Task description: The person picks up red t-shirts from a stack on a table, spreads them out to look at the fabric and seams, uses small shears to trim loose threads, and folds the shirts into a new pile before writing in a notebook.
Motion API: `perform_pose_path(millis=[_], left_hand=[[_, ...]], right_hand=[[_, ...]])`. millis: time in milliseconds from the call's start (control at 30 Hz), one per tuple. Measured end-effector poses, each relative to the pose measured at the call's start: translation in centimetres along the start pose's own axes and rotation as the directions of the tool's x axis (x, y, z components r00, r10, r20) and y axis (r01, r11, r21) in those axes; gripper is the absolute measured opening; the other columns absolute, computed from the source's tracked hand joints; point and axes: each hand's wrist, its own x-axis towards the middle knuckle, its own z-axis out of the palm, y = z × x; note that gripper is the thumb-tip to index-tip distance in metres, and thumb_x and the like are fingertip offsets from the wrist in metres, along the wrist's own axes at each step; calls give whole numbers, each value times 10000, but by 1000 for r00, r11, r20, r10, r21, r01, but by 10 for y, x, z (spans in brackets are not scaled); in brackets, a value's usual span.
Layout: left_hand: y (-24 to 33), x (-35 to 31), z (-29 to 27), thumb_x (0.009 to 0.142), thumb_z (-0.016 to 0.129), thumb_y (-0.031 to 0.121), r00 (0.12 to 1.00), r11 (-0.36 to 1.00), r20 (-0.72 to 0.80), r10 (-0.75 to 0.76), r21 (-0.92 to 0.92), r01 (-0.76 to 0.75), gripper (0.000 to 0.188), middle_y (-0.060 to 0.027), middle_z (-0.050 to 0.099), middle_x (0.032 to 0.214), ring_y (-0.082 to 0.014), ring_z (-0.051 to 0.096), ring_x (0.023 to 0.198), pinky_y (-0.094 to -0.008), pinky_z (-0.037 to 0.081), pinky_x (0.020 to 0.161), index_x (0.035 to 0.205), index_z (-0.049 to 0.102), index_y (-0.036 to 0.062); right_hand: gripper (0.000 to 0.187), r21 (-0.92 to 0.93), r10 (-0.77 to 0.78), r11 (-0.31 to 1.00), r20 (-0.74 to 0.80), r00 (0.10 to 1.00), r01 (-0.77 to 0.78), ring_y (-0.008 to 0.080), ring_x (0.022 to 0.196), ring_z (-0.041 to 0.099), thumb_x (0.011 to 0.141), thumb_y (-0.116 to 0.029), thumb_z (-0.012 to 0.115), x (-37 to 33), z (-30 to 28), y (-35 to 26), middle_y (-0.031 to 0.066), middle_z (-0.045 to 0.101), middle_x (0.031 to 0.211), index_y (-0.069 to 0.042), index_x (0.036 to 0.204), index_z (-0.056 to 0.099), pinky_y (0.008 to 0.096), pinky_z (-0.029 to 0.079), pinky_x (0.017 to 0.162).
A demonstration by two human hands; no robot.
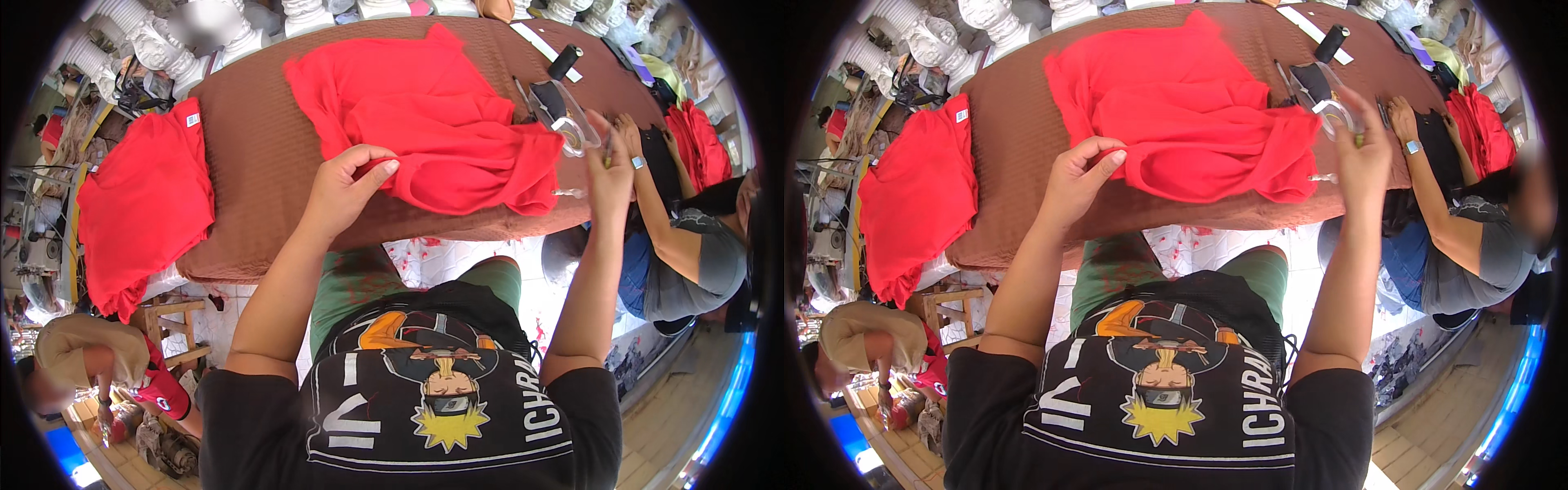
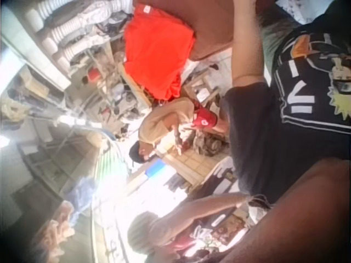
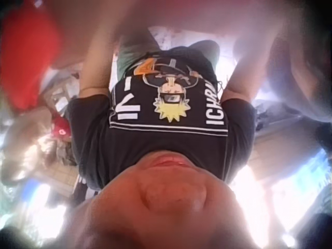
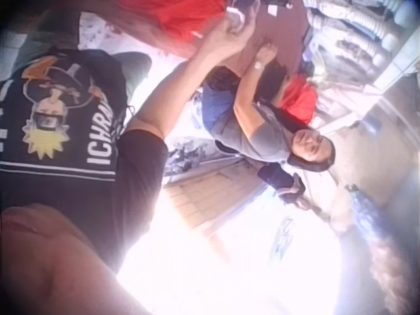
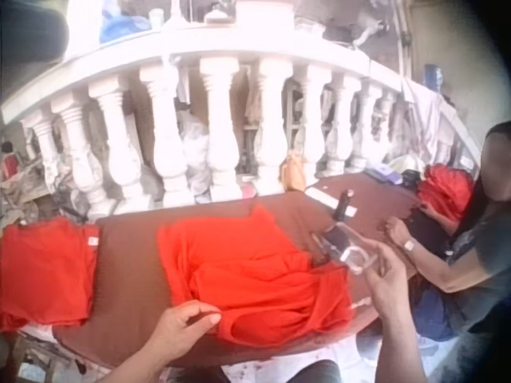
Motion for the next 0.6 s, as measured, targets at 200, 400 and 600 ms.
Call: perform_pose_path(millis=[200,400,600], left_hand=[[13,-7,26,887,618,148,999,987,44,-27,-157,33,158,12,628,840,-49,534,784,-205,441,729,945,643,4],[22,-10,25,866,637,148,997,994,47,-55,-94,59,162,-17,637,864,-81,559,808,-223,451,746,952,644,11],[35,-22,39,693,773,137,877,839,-195,439,439,-322,288,-62,575,850,-173,562,764,-285,461,682,911,608,46]], right_hand=[[296,167,-176,981,526,832,102,193,1035,588,801,-61,652,-55,59,-34,86,615,1103,-66,1095,619,298,455,880],[195,157,41,974,592,805,-166,100,850,589,814,-77,658,-61,80,-43,75,663,897,-2,992,632,251,458,784],[164,184,81,960,542,837,-212,46,728,510,816,-100,678,-64,79,-38,53,652,807,9,931,633,230,442,674]])
